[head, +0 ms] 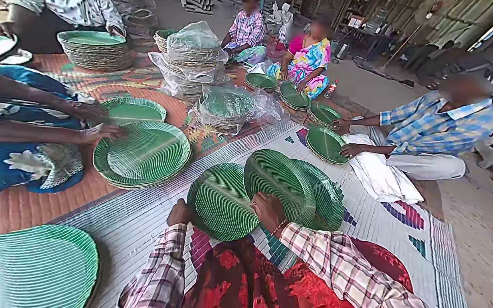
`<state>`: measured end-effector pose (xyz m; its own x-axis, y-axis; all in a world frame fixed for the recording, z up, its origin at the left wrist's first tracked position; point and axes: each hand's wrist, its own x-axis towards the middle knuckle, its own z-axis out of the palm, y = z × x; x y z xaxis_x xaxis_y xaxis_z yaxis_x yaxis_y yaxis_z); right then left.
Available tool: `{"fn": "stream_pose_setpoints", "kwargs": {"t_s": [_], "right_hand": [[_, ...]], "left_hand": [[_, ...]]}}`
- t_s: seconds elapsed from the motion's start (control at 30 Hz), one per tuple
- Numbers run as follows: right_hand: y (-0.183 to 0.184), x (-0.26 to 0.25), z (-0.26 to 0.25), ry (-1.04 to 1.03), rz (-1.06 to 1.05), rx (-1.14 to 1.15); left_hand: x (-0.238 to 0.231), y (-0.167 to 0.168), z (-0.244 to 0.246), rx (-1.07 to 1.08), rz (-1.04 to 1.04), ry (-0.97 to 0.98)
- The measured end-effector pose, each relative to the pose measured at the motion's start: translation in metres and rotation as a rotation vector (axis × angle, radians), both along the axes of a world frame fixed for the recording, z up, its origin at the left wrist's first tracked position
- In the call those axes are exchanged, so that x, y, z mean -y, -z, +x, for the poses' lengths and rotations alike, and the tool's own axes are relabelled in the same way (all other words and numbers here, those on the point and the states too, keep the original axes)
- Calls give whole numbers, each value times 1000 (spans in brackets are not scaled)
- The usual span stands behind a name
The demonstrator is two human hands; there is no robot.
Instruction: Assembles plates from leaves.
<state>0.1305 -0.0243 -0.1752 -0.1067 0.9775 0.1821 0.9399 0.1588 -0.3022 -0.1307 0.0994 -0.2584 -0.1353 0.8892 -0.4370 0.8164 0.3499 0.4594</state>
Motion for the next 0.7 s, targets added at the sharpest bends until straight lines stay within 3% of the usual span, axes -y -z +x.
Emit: {"fn": "stream_pose_setpoints", "kwargs": {"t_s": [0.13, 0.27, 0.37, 0.47, 0.57, 0.7], "right_hand": [[33, 4, -17, -264, 321, 55], [46, -1, -28, -385, 119, 92], [49, -10, -37, -478, -277, 106], [44, -11, -40, -497, -449, 100], [25, -13, -26, -286, -371, 75], [-4, -31, 6, 148, -386, 125]], "left_hand": [[-6, -19, 6, 189, 540, -196], [-9, -16, 31, 226, 860, 30], [4, 3, 56, 119, 744, 379], [24, 19, 70, -43, 302, 584], [34, 40, 66, -121, 154, 483], [33, 23, 55, -253, 103, 374]]}}
